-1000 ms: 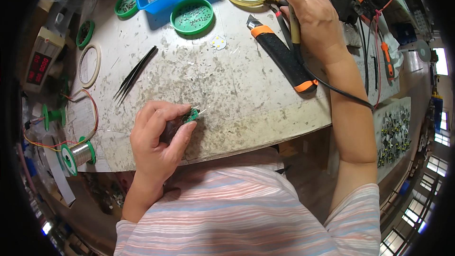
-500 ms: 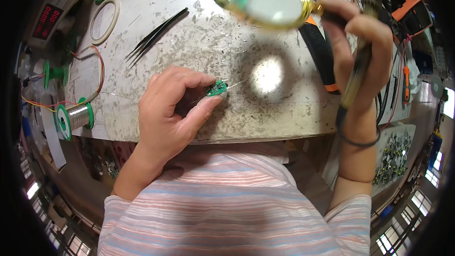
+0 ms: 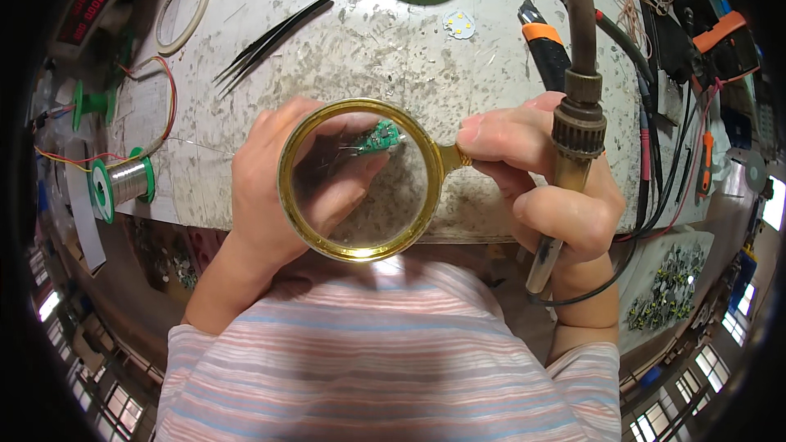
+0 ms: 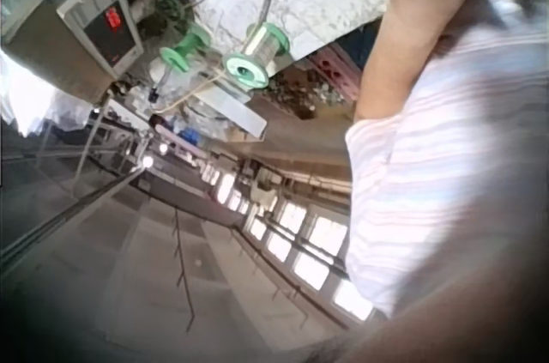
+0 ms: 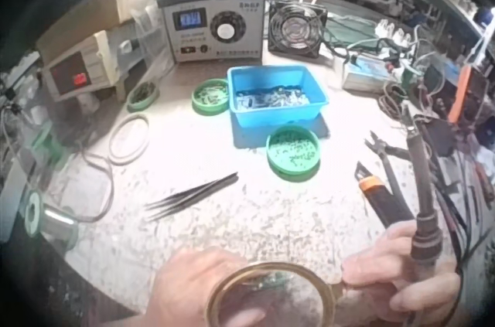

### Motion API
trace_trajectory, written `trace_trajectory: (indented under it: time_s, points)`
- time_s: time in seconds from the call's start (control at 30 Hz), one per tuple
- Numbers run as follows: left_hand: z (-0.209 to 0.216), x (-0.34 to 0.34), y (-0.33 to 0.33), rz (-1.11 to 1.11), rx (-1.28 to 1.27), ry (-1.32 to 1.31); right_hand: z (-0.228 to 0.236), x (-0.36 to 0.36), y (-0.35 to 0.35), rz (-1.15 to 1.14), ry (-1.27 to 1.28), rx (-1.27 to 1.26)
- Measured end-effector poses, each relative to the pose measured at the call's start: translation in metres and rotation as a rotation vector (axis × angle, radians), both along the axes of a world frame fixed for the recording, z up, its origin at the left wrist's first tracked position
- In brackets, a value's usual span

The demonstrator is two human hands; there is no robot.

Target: The person solders electronic components and wires to a small LED circuit board at a workbench. This is done using a soldering iron and solder wire, with tweezers to position the components.

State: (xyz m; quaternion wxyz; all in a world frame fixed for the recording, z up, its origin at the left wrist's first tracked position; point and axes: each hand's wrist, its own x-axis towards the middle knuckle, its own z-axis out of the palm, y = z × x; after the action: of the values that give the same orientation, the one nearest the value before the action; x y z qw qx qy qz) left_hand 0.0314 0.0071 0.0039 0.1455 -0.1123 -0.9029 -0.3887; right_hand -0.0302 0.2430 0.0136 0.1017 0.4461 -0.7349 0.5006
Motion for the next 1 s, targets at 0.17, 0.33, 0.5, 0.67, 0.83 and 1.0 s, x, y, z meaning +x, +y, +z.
trace_trajectory:
  time_s: [0.17, 0.33, 0.5, 0.67, 0.83, 1.0]
  points:
    - [0.004, 0.0, 0.0, 0.001, -0.02, -0.01, 0.001, 0.002, 0.0, 0.014, -0.032, -0.014]
    - [0.002, -0.001, 0.001, 0.005, -0.039, -0.003, 0.005, 0.003, -0.007, -0.054, -0.009, -0.009]
    - [0.001, 0.0, 0.001, 0.002, -0.054, -0.017, 0.005, 0.003, -0.011, -0.079, 0.056, -0.011]
    - [0.002, 0.0, 0.001, 0.012, -0.051, -0.009, 0.005, 0.001, -0.008, -0.055, 0.078, 0.028]
    - [0.002, 0.0, 0.001, 0.006, -0.057, -0.012, 0.001, -0.001, -0.01, -0.022, 0.107, -0.017]
    - [0.003, 0.0, 0.0, 0.001, -0.039, -0.038, 0.003, -0.002, -0.01, 0.002, 0.094, 0.0]
